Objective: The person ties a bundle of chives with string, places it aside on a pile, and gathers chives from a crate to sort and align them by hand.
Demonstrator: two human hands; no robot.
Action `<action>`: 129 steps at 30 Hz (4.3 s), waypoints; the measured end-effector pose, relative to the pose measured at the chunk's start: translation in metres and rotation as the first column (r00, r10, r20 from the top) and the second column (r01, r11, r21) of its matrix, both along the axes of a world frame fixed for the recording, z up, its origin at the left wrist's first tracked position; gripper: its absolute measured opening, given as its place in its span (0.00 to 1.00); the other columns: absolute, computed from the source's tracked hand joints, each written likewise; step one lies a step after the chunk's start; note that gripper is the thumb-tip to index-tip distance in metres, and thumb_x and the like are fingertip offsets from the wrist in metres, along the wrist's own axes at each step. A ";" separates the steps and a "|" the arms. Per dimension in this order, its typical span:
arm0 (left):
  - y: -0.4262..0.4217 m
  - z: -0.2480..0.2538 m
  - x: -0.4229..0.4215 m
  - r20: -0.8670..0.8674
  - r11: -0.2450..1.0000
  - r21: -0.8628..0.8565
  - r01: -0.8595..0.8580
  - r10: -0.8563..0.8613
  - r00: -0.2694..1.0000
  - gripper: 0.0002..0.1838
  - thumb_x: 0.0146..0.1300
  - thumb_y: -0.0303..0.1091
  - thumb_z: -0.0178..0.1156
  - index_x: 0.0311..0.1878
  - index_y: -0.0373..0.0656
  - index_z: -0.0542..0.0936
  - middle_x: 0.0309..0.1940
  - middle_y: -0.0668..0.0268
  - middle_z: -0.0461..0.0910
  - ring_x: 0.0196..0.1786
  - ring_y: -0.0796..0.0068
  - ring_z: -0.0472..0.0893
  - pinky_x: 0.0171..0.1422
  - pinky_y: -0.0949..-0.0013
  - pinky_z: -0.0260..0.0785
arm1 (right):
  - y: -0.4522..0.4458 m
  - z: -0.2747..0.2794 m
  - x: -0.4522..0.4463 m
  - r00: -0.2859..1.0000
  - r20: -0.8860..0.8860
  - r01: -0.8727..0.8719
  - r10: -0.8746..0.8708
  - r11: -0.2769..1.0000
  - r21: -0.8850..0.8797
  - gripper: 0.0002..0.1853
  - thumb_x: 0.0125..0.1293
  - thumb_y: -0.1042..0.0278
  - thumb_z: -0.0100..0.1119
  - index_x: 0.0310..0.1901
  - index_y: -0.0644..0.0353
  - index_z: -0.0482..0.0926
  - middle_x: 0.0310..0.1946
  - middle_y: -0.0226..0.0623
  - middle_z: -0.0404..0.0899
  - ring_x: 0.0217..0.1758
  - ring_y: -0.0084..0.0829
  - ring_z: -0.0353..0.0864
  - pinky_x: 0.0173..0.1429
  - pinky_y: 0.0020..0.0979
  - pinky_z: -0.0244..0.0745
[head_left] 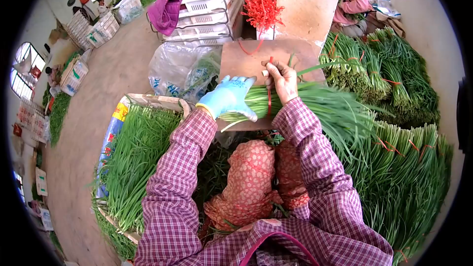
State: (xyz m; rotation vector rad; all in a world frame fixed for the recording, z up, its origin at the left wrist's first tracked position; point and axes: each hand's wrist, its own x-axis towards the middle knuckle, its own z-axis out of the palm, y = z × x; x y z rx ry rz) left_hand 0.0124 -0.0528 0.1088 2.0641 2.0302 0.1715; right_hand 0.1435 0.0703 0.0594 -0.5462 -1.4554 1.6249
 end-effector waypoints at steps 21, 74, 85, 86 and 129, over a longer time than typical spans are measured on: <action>-0.003 -0.030 -0.014 -0.364 0.997 0.041 -0.071 0.081 0.928 0.64 0.32 0.58 0.78 0.72 0.42 0.55 0.67 0.54 0.64 0.72 0.52 0.60 0.76 0.47 0.47 | 0.031 -0.016 -0.018 0.944 0.326 -0.013 -0.044 0.986 0.169 0.11 0.70 0.67 0.52 0.45 0.62 0.83 0.25 0.29 0.82 0.21 0.16 0.74 0.27 0.22 0.72; 0.029 -0.063 0.041 -0.278 0.958 0.187 -0.216 0.263 0.924 0.43 0.34 0.60 0.76 0.51 0.45 0.74 0.48 0.59 0.78 0.53 0.61 0.78 0.60 0.58 0.66 | -0.144 -0.046 0.088 0.938 0.332 0.039 -0.100 0.982 0.185 0.10 0.70 0.68 0.52 0.40 0.63 0.81 0.23 0.37 0.77 0.25 0.25 0.74 0.34 0.29 0.70; 0.027 -0.053 0.052 -0.398 0.976 0.133 -0.174 0.214 0.892 0.59 0.32 0.63 0.76 0.69 0.48 0.63 0.54 0.58 0.74 0.59 0.59 0.74 0.68 0.50 0.57 | -0.132 -0.098 0.070 0.926 0.317 0.053 -0.205 0.902 0.429 0.12 0.69 0.64 0.52 0.42 0.62 0.82 0.25 0.43 0.81 0.29 0.36 0.82 0.36 0.36 0.76; 0.029 -0.049 0.056 -0.450 0.980 0.097 -0.173 0.198 0.871 0.62 0.31 0.63 0.75 0.72 0.49 0.59 0.55 0.56 0.73 0.61 0.58 0.73 0.69 0.49 0.55 | -0.134 -0.091 0.075 0.931 0.348 0.006 -0.113 0.955 0.295 0.12 0.68 0.62 0.53 0.41 0.60 0.82 0.27 0.44 0.81 0.33 0.41 0.82 0.40 0.38 0.76; -0.013 -0.027 -0.042 0.683 0.960 0.130 -0.248 0.095 0.725 0.45 0.43 0.43 0.78 0.64 0.40 0.69 0.48 0.60 0.82 0.44 0.63 0.83 0.52 0.62 0.76 | -0.034 0.062 0.255 0.973 0.231 -0.022 -0.022 0.982 0.186 0.16 0.72 0.59 0.53 0.42 0.67 0.81 0.25 0.31 0.79 0.28 0.22 0.79 0.37 0.29 0.77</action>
